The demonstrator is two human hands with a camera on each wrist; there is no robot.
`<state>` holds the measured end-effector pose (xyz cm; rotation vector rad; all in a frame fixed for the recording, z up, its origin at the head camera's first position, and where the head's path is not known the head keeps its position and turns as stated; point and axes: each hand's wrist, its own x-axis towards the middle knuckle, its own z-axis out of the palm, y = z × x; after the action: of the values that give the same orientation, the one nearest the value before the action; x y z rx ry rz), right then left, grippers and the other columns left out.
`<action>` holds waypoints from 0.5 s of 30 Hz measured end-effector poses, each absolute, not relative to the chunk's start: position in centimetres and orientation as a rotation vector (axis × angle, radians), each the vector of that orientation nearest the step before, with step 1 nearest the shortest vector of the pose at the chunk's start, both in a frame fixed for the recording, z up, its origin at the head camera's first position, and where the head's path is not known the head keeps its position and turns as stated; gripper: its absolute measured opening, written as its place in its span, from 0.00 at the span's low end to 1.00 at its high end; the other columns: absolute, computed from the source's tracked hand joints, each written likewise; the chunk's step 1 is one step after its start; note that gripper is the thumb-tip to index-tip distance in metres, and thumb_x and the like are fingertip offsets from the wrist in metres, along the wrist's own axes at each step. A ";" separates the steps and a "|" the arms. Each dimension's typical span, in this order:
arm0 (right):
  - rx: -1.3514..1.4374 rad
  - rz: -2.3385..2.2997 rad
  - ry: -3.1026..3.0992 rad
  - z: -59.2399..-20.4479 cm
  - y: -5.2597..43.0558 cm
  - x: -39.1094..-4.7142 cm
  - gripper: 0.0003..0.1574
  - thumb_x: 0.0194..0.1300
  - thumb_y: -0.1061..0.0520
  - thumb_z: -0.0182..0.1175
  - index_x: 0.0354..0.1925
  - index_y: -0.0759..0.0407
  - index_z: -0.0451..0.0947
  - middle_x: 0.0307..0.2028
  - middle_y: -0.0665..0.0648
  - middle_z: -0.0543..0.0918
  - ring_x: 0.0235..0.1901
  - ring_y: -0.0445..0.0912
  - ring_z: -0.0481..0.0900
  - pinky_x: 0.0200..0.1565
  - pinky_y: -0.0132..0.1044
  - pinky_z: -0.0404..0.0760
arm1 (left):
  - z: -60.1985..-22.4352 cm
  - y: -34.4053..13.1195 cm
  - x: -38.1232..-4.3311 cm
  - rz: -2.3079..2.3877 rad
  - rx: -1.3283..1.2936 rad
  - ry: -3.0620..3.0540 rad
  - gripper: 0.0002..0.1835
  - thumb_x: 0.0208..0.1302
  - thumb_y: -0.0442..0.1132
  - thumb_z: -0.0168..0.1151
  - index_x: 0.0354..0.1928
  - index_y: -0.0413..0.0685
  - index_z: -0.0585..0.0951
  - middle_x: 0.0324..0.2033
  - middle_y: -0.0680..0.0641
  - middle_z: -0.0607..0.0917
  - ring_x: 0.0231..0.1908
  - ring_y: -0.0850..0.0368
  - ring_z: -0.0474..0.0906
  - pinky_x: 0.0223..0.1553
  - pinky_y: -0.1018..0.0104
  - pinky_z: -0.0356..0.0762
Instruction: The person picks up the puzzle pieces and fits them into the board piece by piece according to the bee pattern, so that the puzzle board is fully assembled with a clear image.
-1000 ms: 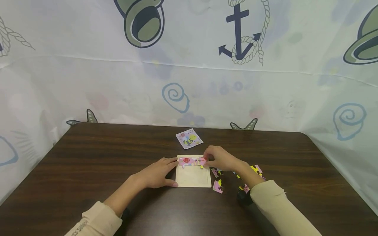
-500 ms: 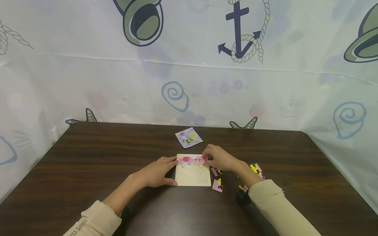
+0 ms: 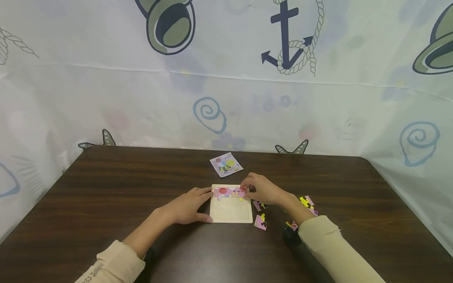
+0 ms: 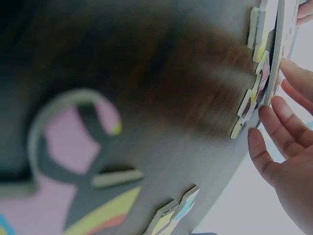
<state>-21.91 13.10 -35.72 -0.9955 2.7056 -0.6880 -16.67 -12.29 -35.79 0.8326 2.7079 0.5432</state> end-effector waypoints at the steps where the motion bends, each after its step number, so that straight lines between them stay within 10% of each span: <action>1: -1.000 -0.687 2.705 -35.7 13.1 -21.9 0.15 0.55 0.62 0.65 0.43 0.62 0.79 0.34 0.54 0.73 0.35 0.47 0.72 0.38 0.35 0.74 | -35.8 -12.3 -16.7 0.542 0.833 2.708 0.40 0.52 0.51 0.67 0.63 0.37 0.65 0.64 0.41 0.62 0.62 0.45 0.58 0.58 0.49 0.61; 15: -0.999 -0.701 2.701 -35.6 13.1 -21.8 0.15 0.55 0.62 0.65 0.44 0.60 0.80 0.34 0.54 0.73 0.36 0.49 0.72 0.38 0.34 0.73 | -35.7 -12.3 -16.6 0.556 0.814 2.698 0.40 0.52 0.51 0.66 0.64 0.37 0.65 0.65 0.41 0.62 0.62 0.44 0.57 0.58 0.49 0.60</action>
<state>-21.79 13.06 -35.61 -0.9987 2.7012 -0.7009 -16.64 -12.29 -35.70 0.8144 2.6983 0.5563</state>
